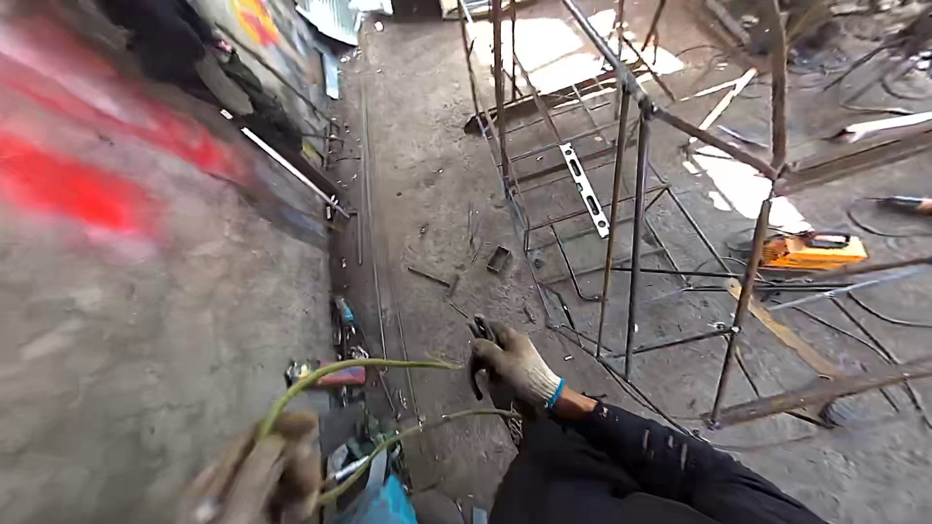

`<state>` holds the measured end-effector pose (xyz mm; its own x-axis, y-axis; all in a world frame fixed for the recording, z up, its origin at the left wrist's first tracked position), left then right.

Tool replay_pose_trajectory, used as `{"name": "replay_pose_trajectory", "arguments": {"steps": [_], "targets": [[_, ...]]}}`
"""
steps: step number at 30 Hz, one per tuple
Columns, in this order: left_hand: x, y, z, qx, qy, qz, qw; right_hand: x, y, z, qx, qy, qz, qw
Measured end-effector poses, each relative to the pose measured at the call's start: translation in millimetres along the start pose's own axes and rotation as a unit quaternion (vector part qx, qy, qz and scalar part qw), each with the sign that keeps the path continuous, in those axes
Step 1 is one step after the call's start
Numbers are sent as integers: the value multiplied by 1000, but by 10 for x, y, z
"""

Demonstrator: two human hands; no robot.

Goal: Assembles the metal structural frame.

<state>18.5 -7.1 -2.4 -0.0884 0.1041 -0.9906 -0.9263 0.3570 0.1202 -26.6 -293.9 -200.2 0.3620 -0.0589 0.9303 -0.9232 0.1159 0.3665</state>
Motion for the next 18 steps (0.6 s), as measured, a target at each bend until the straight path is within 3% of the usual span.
{"name": "replay_pose_trajectory", "arguments": {"steps": [3, 6, 8, 9, 11, 13, 15, 16, 18], "targets": [[508, -1084, 94, -59, 23, 33, 997, 543, -613, 76, -39, -94, -35, 994], [838, -1918, 226, -115, 148, 88, 978, 1104, -1118, 157, -37, -205, -2, 978], [1090, -2476, 364, -126, 223, 105, 961, 1246, -1465, 195, -35, -243, 29, 969], [1218, -2745, 445, -130, 215, 107, 962, 1198, -1637, 160, -44, -243, 18, 969], [1521, -3285, 616, -129, 70, 107, 983, 963, -1944, -4, -79, -240, -48, 966], [1794, -3777, 767, -75, -202, 129, 968, 740, -2254, -248, -125, -264, -108, 950], [1981, -4205, 796, 17, -342, 138, 929, 648, -2641, -492, -153, -307, -124, 931], [2050, -4382, 759, 62, -323, 129, 936, 645, -2883, -592, -164, -330, -122, 921], [2097, -4623, 629, 160, -177, 144, 960, 694, -3420, -793, -183, -364, -115, 906]]}}
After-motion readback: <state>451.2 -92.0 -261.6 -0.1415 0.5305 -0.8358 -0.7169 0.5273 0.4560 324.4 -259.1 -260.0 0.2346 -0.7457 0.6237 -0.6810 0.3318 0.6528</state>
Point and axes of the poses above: each hand's wrist, its own y-axis away from the middle knuckle, its own z-axis out of the back of the hand, x = y × z, the point moved 2 cm from there along -y, towards the middle knuckle, and after that the axes turned 11 degrees about y, right-handed, at the moved point
